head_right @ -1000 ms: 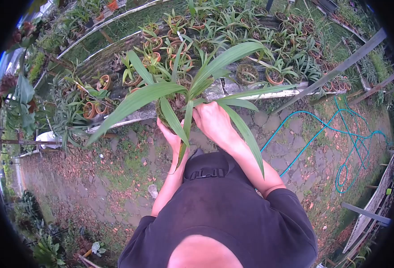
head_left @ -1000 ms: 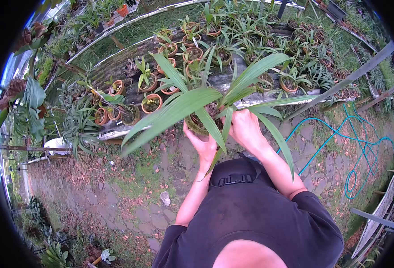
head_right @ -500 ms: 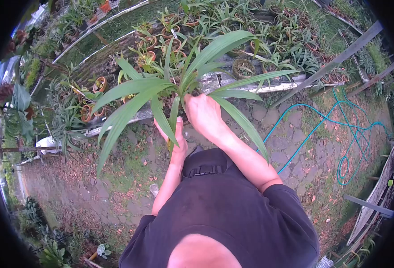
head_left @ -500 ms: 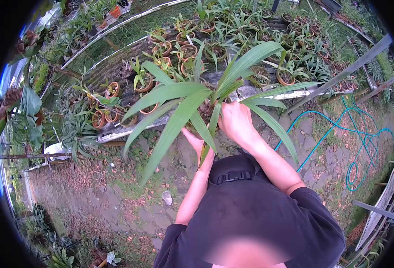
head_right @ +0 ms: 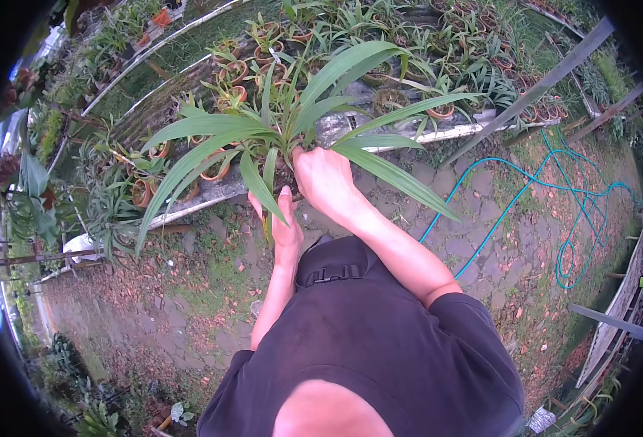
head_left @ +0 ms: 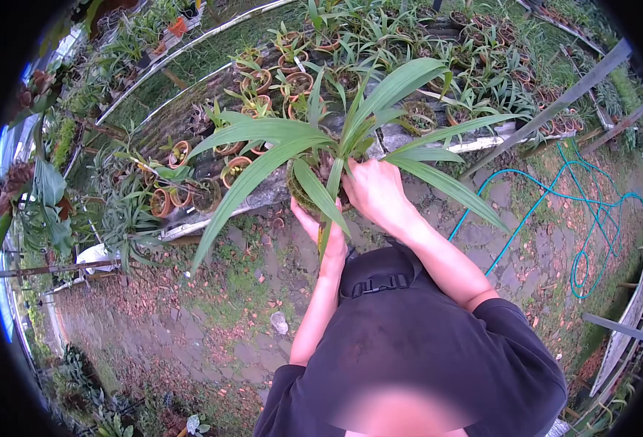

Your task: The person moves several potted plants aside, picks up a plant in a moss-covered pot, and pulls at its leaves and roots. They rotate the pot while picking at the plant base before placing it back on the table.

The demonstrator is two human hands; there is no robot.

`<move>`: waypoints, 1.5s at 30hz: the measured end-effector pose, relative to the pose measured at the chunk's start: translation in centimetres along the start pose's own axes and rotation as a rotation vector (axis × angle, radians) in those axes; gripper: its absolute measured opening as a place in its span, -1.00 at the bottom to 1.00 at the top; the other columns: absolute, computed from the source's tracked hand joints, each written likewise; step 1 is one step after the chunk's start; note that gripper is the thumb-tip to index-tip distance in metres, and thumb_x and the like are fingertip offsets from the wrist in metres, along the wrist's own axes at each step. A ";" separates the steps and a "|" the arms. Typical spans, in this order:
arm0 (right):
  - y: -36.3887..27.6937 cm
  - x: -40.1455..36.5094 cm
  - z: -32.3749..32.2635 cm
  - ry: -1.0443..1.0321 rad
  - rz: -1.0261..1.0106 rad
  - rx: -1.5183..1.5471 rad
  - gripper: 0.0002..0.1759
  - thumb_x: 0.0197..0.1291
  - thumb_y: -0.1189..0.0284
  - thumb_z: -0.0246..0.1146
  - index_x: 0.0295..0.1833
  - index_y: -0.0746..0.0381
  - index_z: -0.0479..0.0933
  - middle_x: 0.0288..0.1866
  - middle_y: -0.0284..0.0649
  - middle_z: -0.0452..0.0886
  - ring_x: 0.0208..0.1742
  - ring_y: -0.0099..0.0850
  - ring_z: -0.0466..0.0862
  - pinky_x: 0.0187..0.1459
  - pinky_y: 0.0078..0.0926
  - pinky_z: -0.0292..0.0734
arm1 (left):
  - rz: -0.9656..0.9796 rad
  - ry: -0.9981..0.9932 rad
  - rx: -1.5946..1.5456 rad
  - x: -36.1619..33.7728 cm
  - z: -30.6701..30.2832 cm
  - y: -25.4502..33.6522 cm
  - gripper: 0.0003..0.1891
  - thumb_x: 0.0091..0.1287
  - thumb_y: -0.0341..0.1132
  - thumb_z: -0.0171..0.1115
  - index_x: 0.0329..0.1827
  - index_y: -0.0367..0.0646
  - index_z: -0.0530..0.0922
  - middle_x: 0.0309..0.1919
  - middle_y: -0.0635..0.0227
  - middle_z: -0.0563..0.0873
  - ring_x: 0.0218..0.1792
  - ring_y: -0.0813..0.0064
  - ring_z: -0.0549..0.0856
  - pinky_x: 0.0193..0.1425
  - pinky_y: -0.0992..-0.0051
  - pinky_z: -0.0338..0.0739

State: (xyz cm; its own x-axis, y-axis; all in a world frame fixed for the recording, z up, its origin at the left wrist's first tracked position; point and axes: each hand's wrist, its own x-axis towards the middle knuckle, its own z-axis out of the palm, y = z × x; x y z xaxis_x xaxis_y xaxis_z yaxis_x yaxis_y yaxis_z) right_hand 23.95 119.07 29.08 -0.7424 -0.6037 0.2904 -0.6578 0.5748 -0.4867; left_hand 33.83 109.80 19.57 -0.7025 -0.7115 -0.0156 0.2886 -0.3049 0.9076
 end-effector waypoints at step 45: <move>1.7 -3.9 -8.8 -0.337 0.050 0.440 -0.78 0.25 0.32 0.38 -0.12 0.25 0.65 -0.45 -0.16 0.65 -0.42 -0.27 0.65 -0.31 -0.27 0.51 | -0.138 0.099 -0.150 -0.2 0.4 2.2 -0.26 0.42 -0.38 0.28 0.61 -0.02 0.10 0.37 0.14 0.42 0.21 0.27 0.64 0.14 0.14 0.75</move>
State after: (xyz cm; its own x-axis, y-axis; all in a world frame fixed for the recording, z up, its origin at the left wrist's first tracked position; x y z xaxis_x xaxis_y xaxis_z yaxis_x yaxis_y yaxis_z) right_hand 24.59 127.21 34.36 -0.6423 -0.7663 0.0141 -0.4540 0.3656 -0.8125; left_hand 34.29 109.53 21.77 -0.6767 -0.7131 -0.1834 0.2928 -0.4892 0.8215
